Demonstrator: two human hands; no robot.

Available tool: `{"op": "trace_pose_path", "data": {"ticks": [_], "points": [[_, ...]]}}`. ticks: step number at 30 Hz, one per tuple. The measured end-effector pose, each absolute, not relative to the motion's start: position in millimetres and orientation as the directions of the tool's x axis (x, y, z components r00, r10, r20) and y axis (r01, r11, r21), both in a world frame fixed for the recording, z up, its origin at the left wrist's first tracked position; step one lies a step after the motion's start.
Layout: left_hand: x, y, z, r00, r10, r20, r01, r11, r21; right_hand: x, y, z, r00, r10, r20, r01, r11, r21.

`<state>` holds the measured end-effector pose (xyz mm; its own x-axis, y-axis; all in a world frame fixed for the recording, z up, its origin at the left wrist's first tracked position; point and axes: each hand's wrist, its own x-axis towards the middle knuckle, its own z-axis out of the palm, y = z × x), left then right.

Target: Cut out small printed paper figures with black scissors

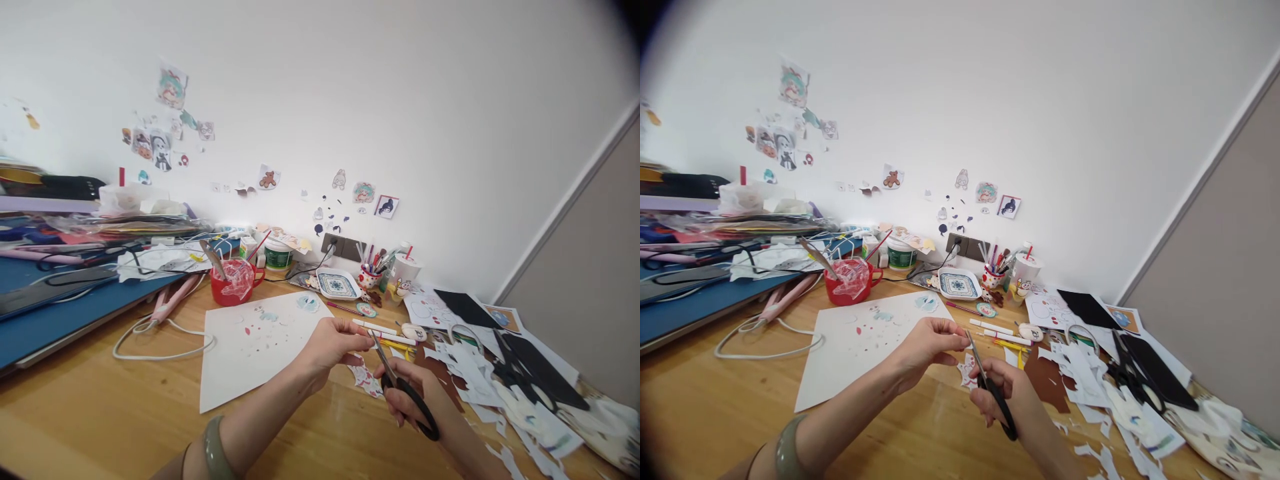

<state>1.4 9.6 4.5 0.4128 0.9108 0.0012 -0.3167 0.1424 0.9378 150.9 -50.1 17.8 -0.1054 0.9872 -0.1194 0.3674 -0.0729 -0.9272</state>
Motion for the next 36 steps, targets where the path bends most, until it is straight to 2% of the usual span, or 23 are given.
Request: {"op": "trace_pose_path", "data": {"ticks": [8,15,27,32,36], "points": [[1,8,5,0.413,0.911,0.011,-0.302,0.126,0.945,157,-43,10,-0.137,0.979,-0.150,0.351,-0.093,-0.932],[1,8,2,0.444,0.896,0.000,-0.305,0.151,0.940,162,-41,5,-0.229,0.967,-0.109,0.293,-0.039,-0.955],[3,3,2,0.480,0.877,-0.025,-0.307,0.194,0.932,158,-44,7,-0.208,0.973,-0.103,0.252,-0.048,-0.966],[3,3,3,0.499,0.866,-0.041,-0.311,0.222,0.924,151,-54,16,-0.171,0.985,0.001,0.221,0.039,-0.974],[3,3,3,0.498,0.866,-0.046,-0.306,0.226,0.925,150,-56,17,-0.195,0.981,0.006,0.233,0.052,-0.971]]}}
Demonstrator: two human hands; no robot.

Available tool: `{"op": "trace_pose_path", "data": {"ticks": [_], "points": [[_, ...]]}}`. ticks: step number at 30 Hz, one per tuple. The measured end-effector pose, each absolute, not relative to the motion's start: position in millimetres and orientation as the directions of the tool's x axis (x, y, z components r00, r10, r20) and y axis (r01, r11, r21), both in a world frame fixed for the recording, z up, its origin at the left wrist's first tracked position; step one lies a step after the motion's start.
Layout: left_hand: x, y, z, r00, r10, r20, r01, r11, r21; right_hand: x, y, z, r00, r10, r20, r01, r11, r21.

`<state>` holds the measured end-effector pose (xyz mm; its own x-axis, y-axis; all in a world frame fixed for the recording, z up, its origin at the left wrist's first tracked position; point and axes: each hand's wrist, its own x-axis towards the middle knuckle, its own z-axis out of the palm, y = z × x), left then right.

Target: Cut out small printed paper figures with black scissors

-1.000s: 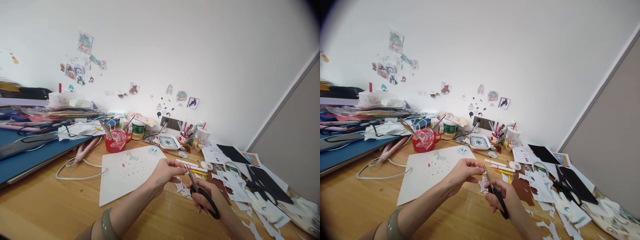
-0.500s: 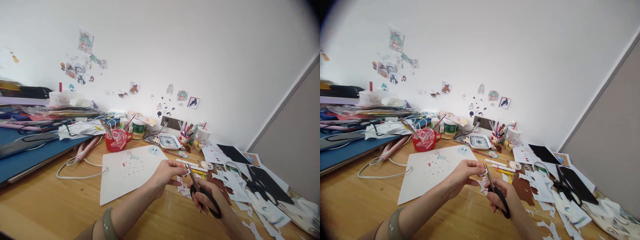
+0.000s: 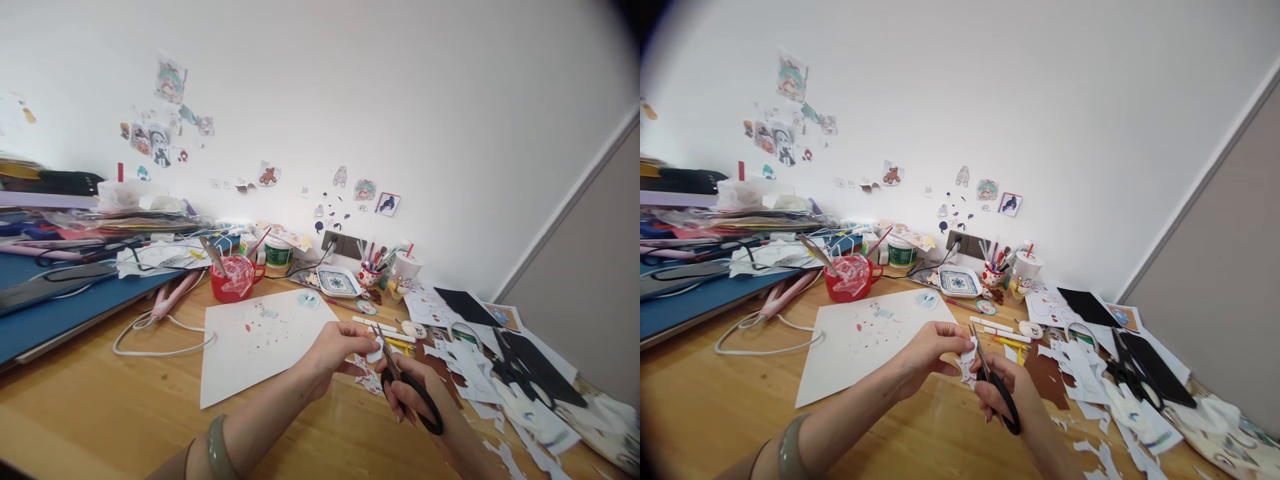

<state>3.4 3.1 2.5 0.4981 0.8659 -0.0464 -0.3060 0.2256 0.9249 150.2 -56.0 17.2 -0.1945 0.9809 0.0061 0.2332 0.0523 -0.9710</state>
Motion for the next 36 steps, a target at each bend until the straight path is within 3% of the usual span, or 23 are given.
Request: {"op": "trace_pose_path", "data": {"ticks": [36], "points": [[1,6,3,0.508,0.861,-0.009,-0.304,0.190,0.933,160,-52,17,-0.249,0.968,-0.036,0.319,0.047,-0.947]]}}
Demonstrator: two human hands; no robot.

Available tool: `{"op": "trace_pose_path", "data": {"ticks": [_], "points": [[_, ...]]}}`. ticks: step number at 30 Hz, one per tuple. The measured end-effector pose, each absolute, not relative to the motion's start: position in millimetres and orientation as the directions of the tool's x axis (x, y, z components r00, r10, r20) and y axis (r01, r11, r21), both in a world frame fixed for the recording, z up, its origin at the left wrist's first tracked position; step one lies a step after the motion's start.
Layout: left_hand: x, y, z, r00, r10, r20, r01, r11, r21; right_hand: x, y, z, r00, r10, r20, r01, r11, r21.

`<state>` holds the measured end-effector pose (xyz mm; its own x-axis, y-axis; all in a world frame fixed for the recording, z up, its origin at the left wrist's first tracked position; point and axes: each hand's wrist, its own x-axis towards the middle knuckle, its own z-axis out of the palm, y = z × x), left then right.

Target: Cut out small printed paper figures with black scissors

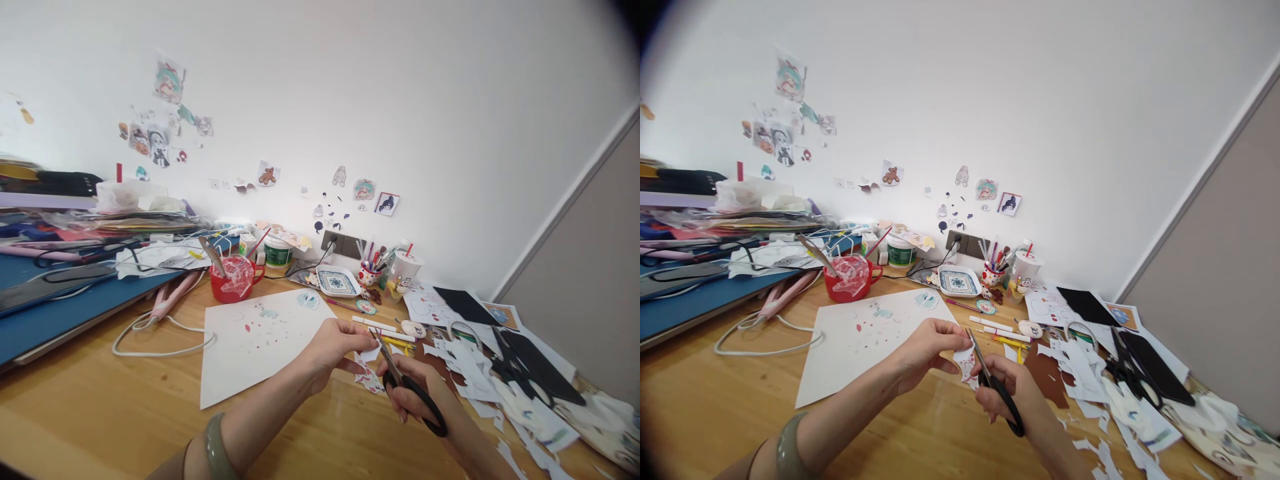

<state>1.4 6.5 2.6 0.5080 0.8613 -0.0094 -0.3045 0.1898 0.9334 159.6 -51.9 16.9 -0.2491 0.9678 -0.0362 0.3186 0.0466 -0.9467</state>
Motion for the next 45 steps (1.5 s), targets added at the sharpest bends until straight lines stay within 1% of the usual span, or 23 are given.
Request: {"op": "trace_pose_path", "data": {"ticks": [8,14,23,28,34,45], "points": [[1,8,3,0.508,0.861,-0.005,-0.275,0.167,0.947,159,-52,17,-0.254,0.966,-0.057,0.367,0.042,-0.929],[2,8,1,0.497,0.868,-0.013,-0.289,0.180,0.940,159,-50,15,-0.246,0.968,-0.048,0.363,0.046,-0.931],[2,6,2,0.502,0.865,-0.007,-0.297,0.180,0.938,163,-40,6,-0.207,0.972,-0.114,0.363,-0.032,-0.931],[3,4,4,0.499,0.867,0.003,-0.319,0.180,0.931,162,-42,7,-0.193,0.978,-0.082,0.339,-0.012,-0.941],[4,3,3,0.495,0.869,0.009,-0.349,0.190,0.918,167,-36,-4,-0.205,0.977,-0.060,0.316,0.008,-0.949],[4,3,2,0.501,0.865,0.008,-0.354,0.196,0.914,168,-34,-9,-0.163,0.985,-0.055,0.328,0.001,-0.945]]}}
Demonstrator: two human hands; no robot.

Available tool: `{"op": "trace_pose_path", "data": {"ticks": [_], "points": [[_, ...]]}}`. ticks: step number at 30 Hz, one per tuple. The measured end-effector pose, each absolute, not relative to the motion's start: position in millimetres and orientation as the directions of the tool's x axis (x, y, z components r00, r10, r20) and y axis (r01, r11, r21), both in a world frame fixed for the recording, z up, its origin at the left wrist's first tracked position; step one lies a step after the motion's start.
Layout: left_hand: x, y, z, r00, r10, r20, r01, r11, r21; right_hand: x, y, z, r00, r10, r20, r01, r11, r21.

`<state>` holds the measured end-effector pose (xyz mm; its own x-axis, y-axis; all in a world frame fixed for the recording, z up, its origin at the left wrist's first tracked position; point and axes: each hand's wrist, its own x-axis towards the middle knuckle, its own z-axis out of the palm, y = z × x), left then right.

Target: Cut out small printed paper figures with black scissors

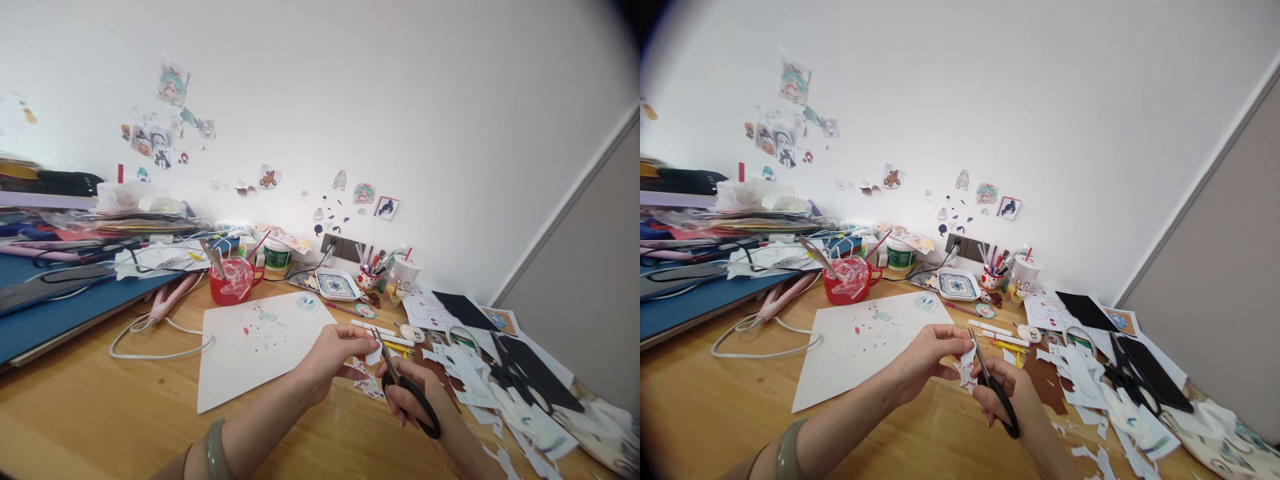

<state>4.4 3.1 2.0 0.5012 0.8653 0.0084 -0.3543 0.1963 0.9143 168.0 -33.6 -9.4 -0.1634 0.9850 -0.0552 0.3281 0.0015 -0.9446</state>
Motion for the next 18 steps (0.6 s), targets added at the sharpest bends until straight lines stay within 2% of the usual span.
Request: {"op": "trace_pose_path", "data": {"ticks": [18], "points": [[1,4,3,0.537,0.842,0.040,-0.327,0.164,0.931,165,-39,-1,-0.208,0.976,-0.063,0.305,0.004,-0.952]]}}
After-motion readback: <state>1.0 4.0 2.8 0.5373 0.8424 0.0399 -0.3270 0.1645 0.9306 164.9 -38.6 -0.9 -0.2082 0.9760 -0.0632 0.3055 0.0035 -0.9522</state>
